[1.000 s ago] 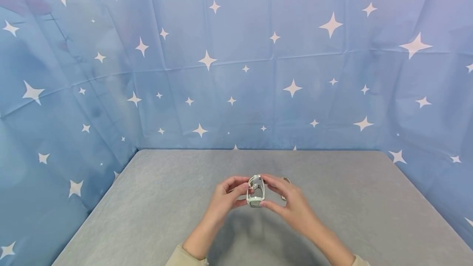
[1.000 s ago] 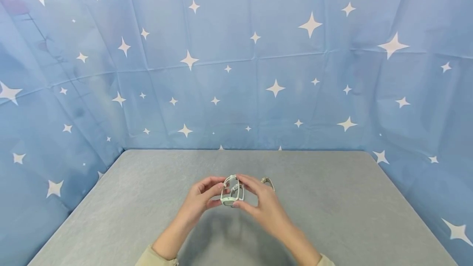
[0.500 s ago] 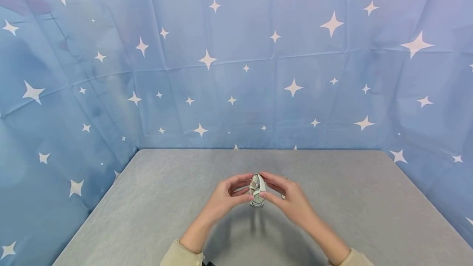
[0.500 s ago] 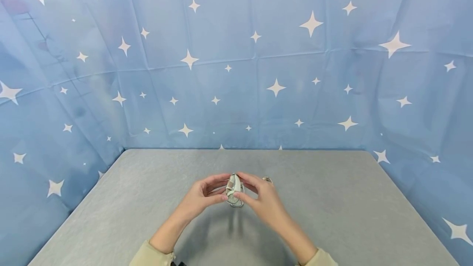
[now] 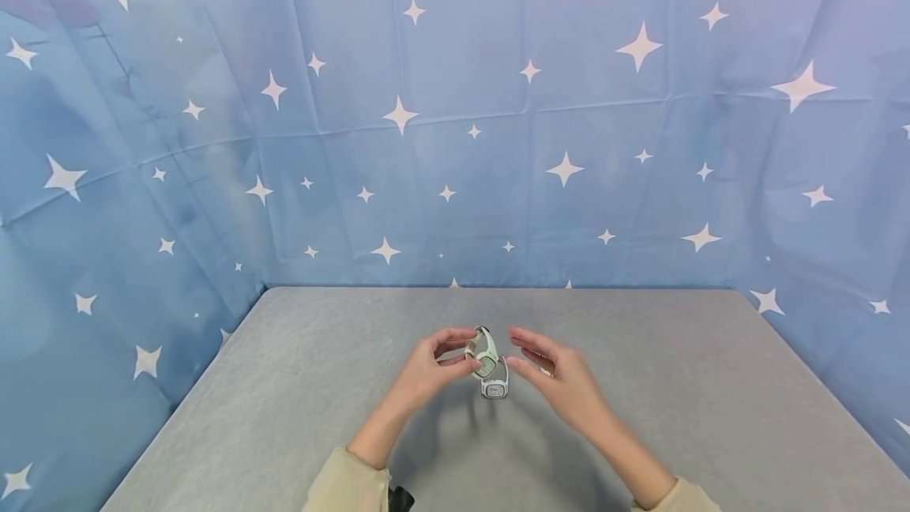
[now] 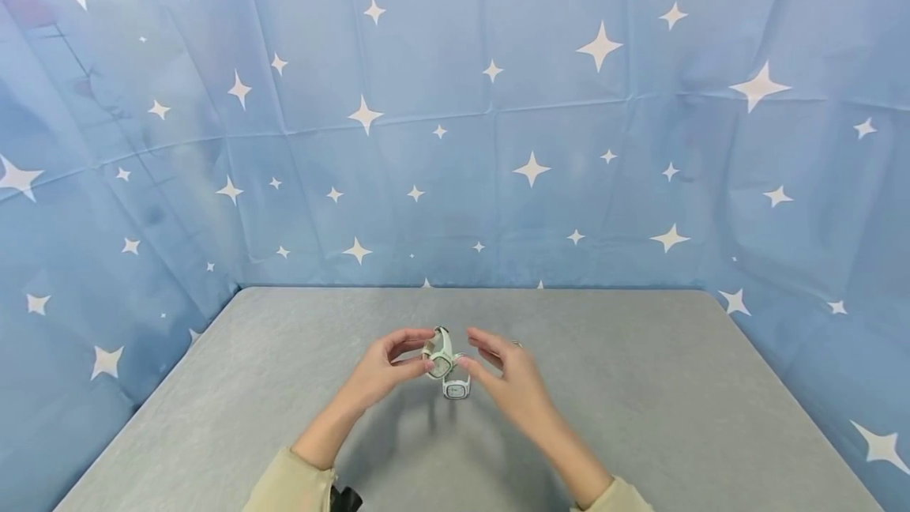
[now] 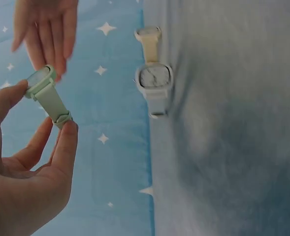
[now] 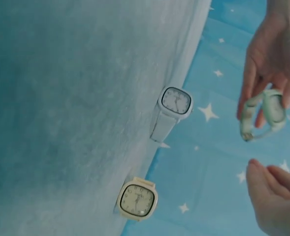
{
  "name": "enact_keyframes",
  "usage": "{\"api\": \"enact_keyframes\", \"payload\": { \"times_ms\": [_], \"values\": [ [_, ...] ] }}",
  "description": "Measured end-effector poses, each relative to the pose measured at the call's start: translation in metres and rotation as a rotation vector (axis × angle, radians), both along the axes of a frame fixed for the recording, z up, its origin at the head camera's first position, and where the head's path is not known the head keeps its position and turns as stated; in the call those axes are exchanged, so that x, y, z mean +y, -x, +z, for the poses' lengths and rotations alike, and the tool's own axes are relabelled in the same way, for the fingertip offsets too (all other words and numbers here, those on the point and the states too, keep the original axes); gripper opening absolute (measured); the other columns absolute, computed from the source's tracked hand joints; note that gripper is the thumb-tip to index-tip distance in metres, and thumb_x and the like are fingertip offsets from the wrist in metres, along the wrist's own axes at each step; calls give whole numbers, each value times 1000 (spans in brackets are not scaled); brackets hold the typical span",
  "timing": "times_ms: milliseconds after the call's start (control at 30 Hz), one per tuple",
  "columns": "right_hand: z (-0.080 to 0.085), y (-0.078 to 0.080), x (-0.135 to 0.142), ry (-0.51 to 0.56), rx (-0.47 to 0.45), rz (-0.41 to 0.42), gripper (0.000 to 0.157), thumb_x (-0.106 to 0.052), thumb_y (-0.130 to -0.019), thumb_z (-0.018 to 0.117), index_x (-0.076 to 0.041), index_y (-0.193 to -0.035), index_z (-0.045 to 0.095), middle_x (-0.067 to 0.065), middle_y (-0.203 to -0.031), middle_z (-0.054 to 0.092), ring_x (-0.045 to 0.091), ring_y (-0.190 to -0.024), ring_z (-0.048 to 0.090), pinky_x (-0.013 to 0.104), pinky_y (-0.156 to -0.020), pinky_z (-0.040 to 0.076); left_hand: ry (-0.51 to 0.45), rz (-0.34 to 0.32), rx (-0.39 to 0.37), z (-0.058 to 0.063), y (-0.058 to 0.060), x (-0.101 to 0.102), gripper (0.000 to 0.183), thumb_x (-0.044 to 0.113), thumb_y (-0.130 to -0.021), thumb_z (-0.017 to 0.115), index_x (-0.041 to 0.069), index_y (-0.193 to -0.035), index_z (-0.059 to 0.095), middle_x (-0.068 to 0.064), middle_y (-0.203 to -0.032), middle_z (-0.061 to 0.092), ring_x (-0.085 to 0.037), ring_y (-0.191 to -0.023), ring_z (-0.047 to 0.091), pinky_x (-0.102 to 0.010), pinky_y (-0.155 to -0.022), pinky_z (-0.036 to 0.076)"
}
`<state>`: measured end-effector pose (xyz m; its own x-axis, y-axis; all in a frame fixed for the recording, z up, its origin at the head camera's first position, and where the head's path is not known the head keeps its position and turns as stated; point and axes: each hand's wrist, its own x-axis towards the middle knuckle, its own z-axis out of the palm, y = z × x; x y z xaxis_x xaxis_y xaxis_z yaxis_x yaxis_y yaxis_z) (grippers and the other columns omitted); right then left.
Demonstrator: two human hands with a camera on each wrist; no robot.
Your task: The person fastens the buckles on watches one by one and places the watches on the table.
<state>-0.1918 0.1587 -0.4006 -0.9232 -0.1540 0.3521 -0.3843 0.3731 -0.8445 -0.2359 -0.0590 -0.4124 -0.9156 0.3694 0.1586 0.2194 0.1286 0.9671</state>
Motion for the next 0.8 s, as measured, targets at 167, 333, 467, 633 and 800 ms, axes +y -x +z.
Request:
{"api": "enact_keyframes", "payload": {
  "times_ms": [167, 333, 467, 633, 800],
  "values": [
    [-1, 0, 6, -13, -1, -23, 45, -18, -94, 69, 3, -133, 60, 18, -131, 66, 36, -121, 63, 39, -100, 52, 84, 74, 4, -8, 18, -7, 44, 12, -86, 75, -2, -125, 63, -24, -133, 61, -42, -125, 58, -44, -99, 54],
    [-2, 1, 10, -20, -15, -31, 46, -21, -95, 68, 2, -134, 59, 19, -132, 65, 36, -122, 63, 39, -100, 52, 174, 136, 17, -12, 33, -11, 46, 12, -83, 78, -3, -124, 64, -27, -129, 63, -42, -120, 62, -46, -96, 55],
    [-2, 1, 14, -32, -20, -38, 45, -21, -96, 67, 1, -134, 59, 19, -133, 64, 36, -123, 62, 39, -99, 52, 287, 168, 50, -14, 41, -14, 46, 13, -81, 80, -6, -121, 65, -28, -123, 66, -40, -116, 65, -46, -95, 55],
    [-1, 3, 17, -42, -20, -48, 44, -19, -96, 67, 2, -134, 59, 20, -132, 65, 36, -122, 63, 41, -99, 51, 458, 192, 90, -19, 48, -18, 47, 17, -79, 82, -6, -117, 66, -24, -115, 70, -37, -110, 67, -46, -91, 56],
    [1, 3, 21, -57, -35, -51, 46, -21, -97, 66, 3, -135, 58, 22, -134, 63, 38, -124, 61, 42, -100, 50, 633, 206, 134, -26, 52, -22, 44, 24, -79, 84, -1, -112, 68, -17, -107, 71, -30, -100, 67, -43, -85, 55]
  ]
}}
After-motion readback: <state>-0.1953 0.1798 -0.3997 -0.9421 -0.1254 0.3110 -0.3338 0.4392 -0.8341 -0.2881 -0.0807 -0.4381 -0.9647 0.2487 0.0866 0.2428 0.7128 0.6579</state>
